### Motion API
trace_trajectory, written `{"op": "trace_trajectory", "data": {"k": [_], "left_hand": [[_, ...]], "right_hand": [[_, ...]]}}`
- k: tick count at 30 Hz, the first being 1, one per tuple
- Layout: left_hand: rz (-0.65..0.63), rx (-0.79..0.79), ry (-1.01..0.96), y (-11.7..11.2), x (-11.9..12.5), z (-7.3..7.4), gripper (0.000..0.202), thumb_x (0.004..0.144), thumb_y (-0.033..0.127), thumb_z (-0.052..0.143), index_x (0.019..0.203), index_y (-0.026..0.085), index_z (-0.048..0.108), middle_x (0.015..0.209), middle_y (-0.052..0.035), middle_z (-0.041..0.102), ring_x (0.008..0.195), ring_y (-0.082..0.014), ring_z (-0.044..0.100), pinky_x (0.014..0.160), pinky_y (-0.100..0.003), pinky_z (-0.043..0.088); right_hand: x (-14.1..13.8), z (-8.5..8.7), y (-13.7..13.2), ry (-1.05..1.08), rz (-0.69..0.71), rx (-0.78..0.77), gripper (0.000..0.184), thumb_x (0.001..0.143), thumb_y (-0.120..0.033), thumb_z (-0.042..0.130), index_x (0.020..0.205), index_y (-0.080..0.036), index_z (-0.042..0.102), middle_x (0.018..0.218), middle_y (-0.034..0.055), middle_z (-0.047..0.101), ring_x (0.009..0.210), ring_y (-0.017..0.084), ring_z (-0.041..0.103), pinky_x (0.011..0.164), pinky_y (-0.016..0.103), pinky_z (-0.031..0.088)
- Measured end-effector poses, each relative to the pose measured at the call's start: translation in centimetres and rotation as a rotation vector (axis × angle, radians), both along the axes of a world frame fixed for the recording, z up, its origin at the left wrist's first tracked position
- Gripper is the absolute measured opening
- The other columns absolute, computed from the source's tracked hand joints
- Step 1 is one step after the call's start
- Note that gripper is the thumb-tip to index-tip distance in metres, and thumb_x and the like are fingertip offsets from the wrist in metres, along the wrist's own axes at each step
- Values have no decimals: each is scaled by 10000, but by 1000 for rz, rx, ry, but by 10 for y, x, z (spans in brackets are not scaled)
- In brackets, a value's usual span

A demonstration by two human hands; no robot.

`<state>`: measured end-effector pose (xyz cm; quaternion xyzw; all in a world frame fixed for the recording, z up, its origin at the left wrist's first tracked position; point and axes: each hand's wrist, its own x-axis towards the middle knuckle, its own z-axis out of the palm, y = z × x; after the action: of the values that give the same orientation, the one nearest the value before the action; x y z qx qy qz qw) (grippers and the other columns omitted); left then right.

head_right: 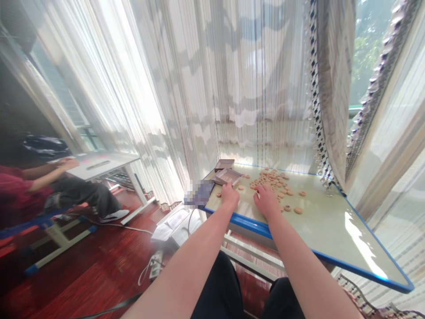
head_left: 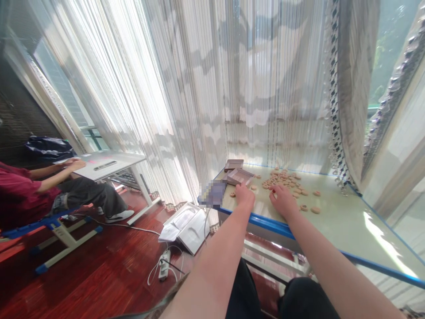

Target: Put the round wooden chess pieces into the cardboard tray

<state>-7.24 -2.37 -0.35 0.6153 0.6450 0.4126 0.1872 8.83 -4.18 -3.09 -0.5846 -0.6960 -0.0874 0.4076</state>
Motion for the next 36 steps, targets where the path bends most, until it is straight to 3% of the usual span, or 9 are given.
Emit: {"op": "trace_trajectory", "data": {"k": [6, 11, 16, 18, 22, 28, 32, 34, 36], "left_hand": [[68, 111, -50, 0, -5, -3, 220, 827, 113, 482, 1016, 153, 589, 1053, -126, 611, 978, -213, 589, 899, -312, 429], [12, 142, -34, -4, -5, 1, 188, 875, 173, 455, 988, 172, 604, 1061, -111, 609, 987, -209, 584, 908, -330, 429], [-133, 163, 54, -11, -5, 4, 241, 844, 133, 452, 1010, 191, 616, 1113, -96, 580, 964, -194, 586, 925, -326, 435], [-204, 195, 104, -13, -5, 4, 266, 823, 97, 441, 996, 198, 616, 1108, -83, 585, 988, -187, 581, 932, -307, 435], [-281, 257, 175, -16, -4, 5, 275, 819, 71, 415, 963, 196, 614, 1113, -76, 593, 1027, -187, 574, 945, -298, 433], [-301, 275, 209, -15, -4, 7, 254, 850, 111, 411, 979, 197, 612, 1102, -82, 619, 1076, -192, 569, 959, -290, 423], [-334, 263, 229, -22, -5, 7, 315, 868, 142, 400, 1111, 211, 588, 1106, -77, 659, 1046, -204, 603, 927, -311, 440], [-255, 291, 191, -29, -6, 7, 423, 835, 197, 490, 1257, 220, 504, 1106, -76, 672, 1029, -226, 617, 901, -329, 454], [-184, 323, 143, -34, -7, 9, 441, 825, 240, 518, 1264, 210, 493, 1100, -83, 676, 1009, -230, 625, 886, -334, 463]], "right_hand": [[0, -1, 1, 48, 23, -30, 190, 829, -265, 431, 899, -213, 600, 942, 76, 624, 929, 241, 571, 849, 409, 464], [2, -3, 4, 209, -5, 17, 397, 801, -353, 483, 1153, -175, 529, 1067, 119, 597, 959, 264, 574, 855, 446, 478], [7, -2, 7, 265, -14, 171, 586, 836, -406, 480, 1359, -161, 385, 1305, 183, 483, 1152, 296, 505, 952, 495, 438], [10, 0, 9, 225, -3, 197, 521, 860, -404, 457, 1321, -162, 450, 1332, 185, 473, 1223, 300, 461, 989, 500, 416], [16, 4, 12, 139, 39, 175, 356, 875, -420, 448, 1044, -181, 650, 1294, 163, 523, 1197, 290, 500, 1008, 487, 412], [31, 21, 6, -64, 156, 96, 310, 787, -446, 594, 954, -205, 695, 1266, 124, 574, 1213, 293, 491, 1022, 484, 399], [50, 41, 0, -186, 234, -88, 254, 827, -375, 540, 693, -202, 667, 931, 89, 692, 939, 238, 618, 878, 412, 484], [58, 50, -10, -178, 208, -166, 270, 847, -362, 510, 688, -200, 657, 793, 67, 680, 771, 209, 623, 752, 371, 512], [60, 54, -25, -209, 239, -183, 295, 884, -321, 459, 709, -193, 659, 789, 77, 679, 773, 215, 628, 730, 370, 515]]}}
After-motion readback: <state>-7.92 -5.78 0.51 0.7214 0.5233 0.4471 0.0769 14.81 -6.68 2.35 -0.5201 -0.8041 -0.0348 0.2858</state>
